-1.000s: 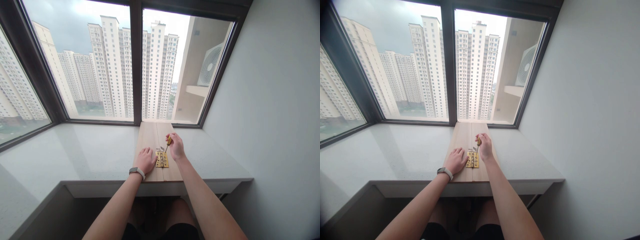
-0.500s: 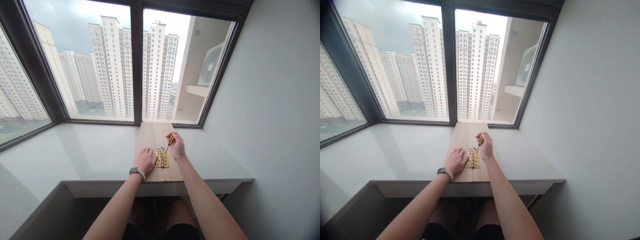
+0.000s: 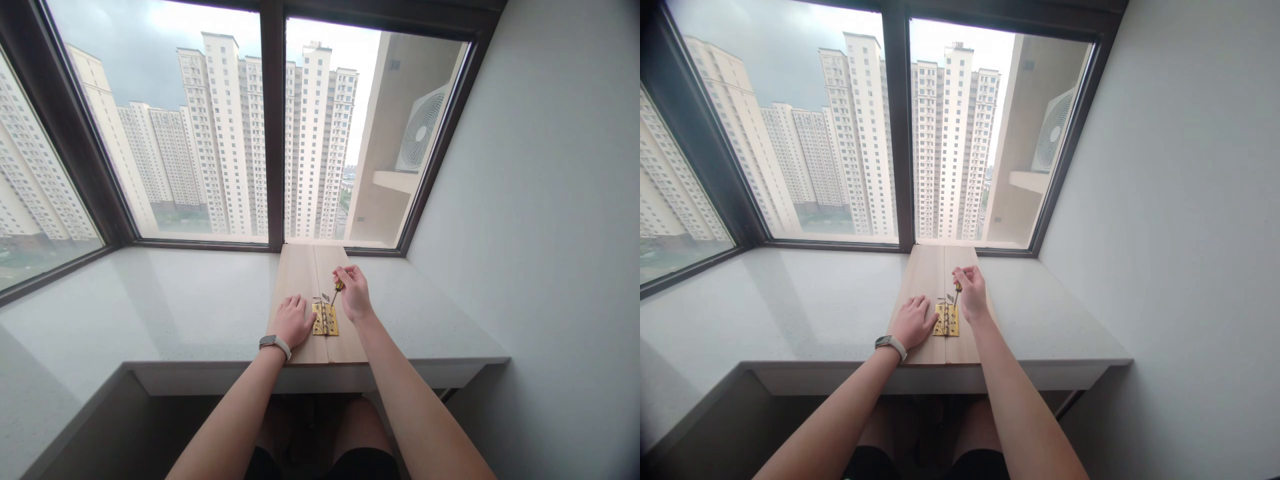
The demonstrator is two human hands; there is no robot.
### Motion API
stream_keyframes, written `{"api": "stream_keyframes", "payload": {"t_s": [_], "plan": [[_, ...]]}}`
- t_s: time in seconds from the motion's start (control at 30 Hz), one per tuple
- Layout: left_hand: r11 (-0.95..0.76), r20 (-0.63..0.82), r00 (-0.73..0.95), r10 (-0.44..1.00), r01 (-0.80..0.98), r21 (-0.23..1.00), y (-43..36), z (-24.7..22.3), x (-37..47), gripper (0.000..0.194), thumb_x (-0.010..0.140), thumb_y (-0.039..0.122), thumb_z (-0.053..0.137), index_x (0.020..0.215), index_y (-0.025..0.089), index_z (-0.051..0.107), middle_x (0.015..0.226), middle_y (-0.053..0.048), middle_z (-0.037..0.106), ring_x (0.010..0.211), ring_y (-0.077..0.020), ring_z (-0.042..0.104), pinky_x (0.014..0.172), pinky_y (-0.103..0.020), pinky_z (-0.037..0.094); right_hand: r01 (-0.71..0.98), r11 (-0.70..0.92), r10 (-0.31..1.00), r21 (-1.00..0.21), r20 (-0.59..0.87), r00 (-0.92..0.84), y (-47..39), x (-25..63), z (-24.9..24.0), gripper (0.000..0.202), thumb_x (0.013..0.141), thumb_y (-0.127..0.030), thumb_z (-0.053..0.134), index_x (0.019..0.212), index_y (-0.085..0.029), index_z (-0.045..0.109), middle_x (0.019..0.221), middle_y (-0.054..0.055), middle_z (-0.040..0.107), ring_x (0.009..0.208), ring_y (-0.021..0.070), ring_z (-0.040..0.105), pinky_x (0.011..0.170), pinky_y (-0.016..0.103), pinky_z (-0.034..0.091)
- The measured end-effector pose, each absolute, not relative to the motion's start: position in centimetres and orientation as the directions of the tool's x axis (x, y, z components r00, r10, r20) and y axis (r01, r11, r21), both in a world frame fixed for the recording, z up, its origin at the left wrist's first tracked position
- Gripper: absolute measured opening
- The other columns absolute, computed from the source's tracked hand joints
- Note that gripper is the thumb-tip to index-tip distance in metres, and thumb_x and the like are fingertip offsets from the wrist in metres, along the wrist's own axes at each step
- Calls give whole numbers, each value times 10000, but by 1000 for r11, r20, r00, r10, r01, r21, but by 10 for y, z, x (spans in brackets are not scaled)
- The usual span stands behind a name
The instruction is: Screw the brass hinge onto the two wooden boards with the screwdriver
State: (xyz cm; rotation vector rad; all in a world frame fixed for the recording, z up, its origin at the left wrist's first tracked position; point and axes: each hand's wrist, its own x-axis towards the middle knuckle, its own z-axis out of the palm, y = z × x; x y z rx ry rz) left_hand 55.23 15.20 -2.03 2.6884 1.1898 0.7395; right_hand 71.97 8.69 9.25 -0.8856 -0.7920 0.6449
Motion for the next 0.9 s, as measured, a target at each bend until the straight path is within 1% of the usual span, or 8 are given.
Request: {"api": "stream_keyframes", "payload": {"t_s": [0.13,0.2,0.4,0.53,0.6,0.7,0.77,0.9], "plan": [[-681,378,573,727,674,287,151,-19,552,589,1026,627,409,1400,210,589,1528,-151,526,1415,-336,423,1167,-484,329,-166,524,775,-835,386,500,86,722,91,202,864,-441,699,833,-249,645,814,17,686,663,158,558,671,325,477],[-681,375,575,727,675,284,151,-18,552,583,1025,624,411,1397,213,591,1526,-149,529,1412,-333,428,1168,-479,326,-166,534,773,-829,399,493,86,724,89,210,874,-434,654,795,-239,658,824,30,687,675,164,569,671,330,479],[-685,385,574,722,670,286,152,-20,552,582,1023,633,406,1379,214,597,1524,-146,532,1414,-331,436,1166,-466,337,-195,495,764,-847,317,562,87,725,86,215,803,-403,786,790,-236,650,862,39,702,786,195,635,746,354,516],[-687,388,574,721,668,287,152,-21,552,597,1024,644,394,1387,214,592,1523,-144,533,1417,-329,433,1169,-464,333,-213,494,761,-843,302,574,87,723,87,290,756,-398,874,816,-241,637,825,20,695,758,182,619,749,351,510],[-688,389,575,720,667,286,152,-21,552,604,1024,648,391,1388,211,593,1521,-145,535,1414,-329,435,1169,-463,333,-209,500,765,-840,316,561,87,723,88,264,778,-380,857,828,-247,635,787,3,680,725,167,590,740,335,496],[-690,388,578,718,665,287,153,-21,552,604,1022,648,397,1385,207,596,1519,-146,535,1409,-331,437,1169,-466,334,-197,521,769,-831,357,530,86,724,87,159,866,-392,744,863,-252,669,761,0,664,712,164,571,714,320,476],[-688,388,576,719,666,287,153,-21,551,593,1024,641,402,1381,209,597,1519,-145,534,1410,-331,437,1168,-466,334,-188,543,764,-819,388,515,85,725,87,182,906,-409,657,844,-243,697,779,19,666,735,175,581,701,323,474],[-694,395,578,713,660,288,153,-21,551,582,1027,630,407,1375,202,596,1507,-150,539,1401,-333,441,1163,-467,337,-192,543,766,-818,388,512,85,727,86,176,873,-369,681,770,-228,707,847,39,687,816,188,619,761,334,503]]}}
